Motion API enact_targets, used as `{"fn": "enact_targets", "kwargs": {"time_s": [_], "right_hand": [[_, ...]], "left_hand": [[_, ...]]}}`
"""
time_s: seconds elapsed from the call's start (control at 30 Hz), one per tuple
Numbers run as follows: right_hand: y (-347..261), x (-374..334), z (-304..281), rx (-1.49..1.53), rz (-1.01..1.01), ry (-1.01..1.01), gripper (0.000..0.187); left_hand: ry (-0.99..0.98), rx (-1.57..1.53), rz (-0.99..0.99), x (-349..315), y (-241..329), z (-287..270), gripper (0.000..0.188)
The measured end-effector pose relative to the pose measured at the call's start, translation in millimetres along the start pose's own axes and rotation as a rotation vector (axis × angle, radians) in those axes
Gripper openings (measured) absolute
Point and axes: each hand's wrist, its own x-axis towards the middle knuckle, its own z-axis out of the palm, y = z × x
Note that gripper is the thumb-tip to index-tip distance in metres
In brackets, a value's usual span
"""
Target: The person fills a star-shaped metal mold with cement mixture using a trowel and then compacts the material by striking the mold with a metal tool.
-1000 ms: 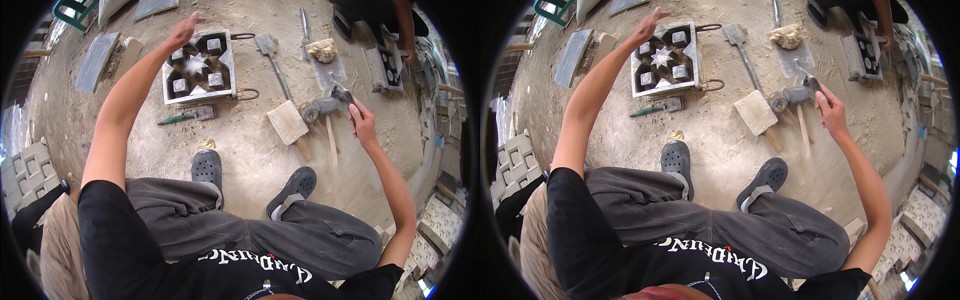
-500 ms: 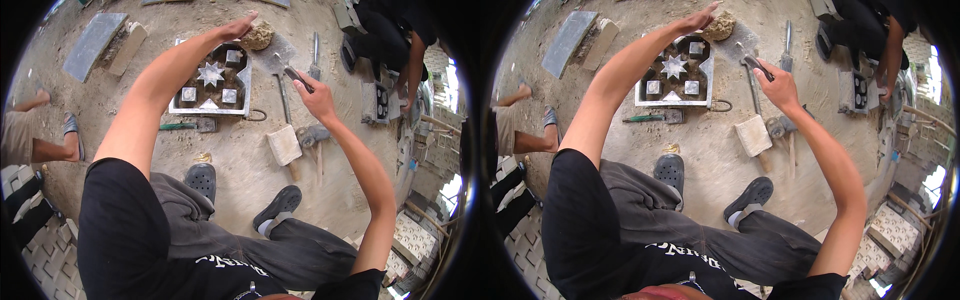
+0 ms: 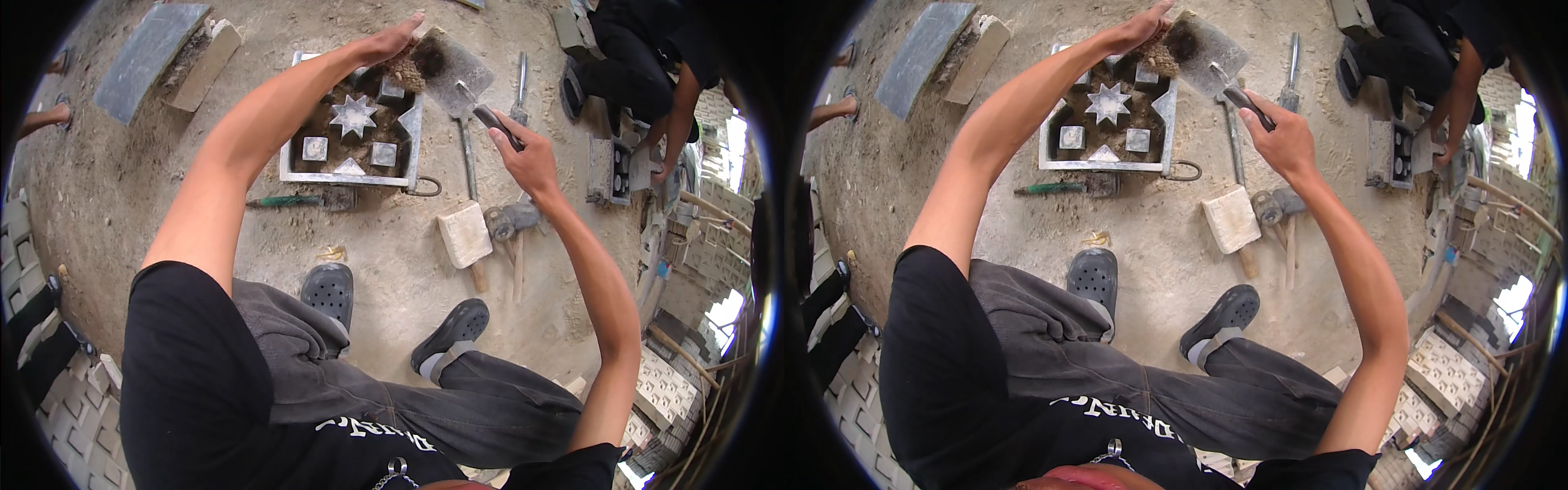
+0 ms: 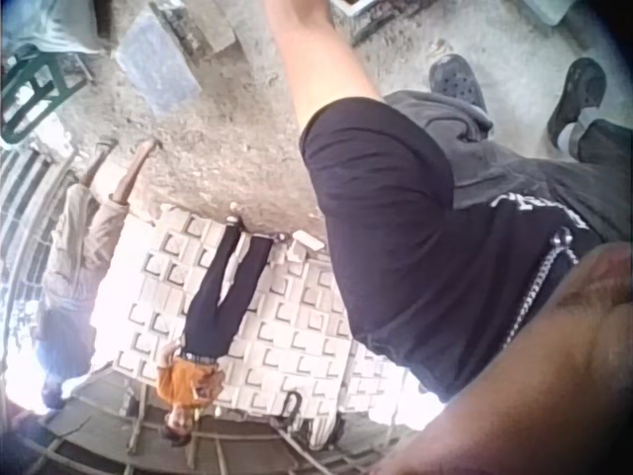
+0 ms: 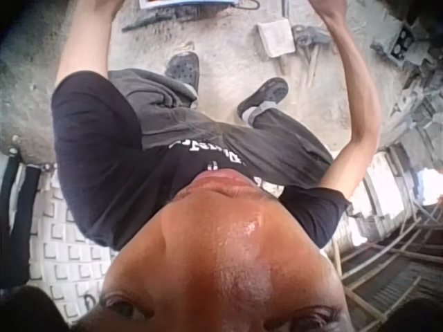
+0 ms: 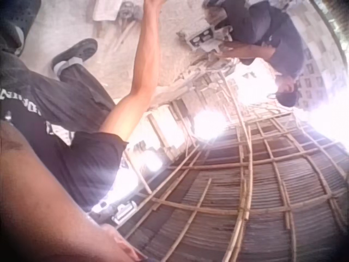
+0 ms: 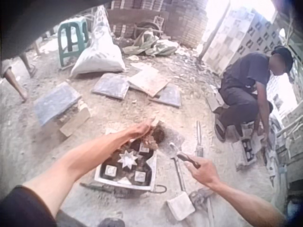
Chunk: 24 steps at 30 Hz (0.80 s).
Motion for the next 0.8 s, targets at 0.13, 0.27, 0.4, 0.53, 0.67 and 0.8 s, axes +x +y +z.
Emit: {"fn": "enact_targets", "kwargs": {"time_s": [0.13, 0.27, 0.4, 0.53, 0.67, 0.8], "right_hand": [[2, -4, 1, 0.043, -0.006, -0.002, 0.036], [2, -19, 0, 0.058, 0.076, -0.024, 0.036], [10, -37, -7, 0.012, 0.043, 0.040, 0.035], [3, -52, -6, -0.036, -0.075, 0.044, 0.034], [-1, -75, -8, -0.179, -0.184, 0.044, 0.032], [-11, -100, -9, -0.330, -0.283, 0.078, 0.032]], "left_hand": [[0.065, 0.091, 0.012, -15, 4, 0, 0.079], [-0.009, 0.343, 0.039, -37, -4, -5, 0.076], [-0.079, 0.460, 0.149, -68, 10, 6, 0.068], [-0.018, 0.672, 0.378, -114, -2, 19, 0.055], [0.001, 0.959, 0.452, -153, 1, 42, 0.057], [-0.069, 1.052, 0.414, -196, 8, 60, 0.059]]}}
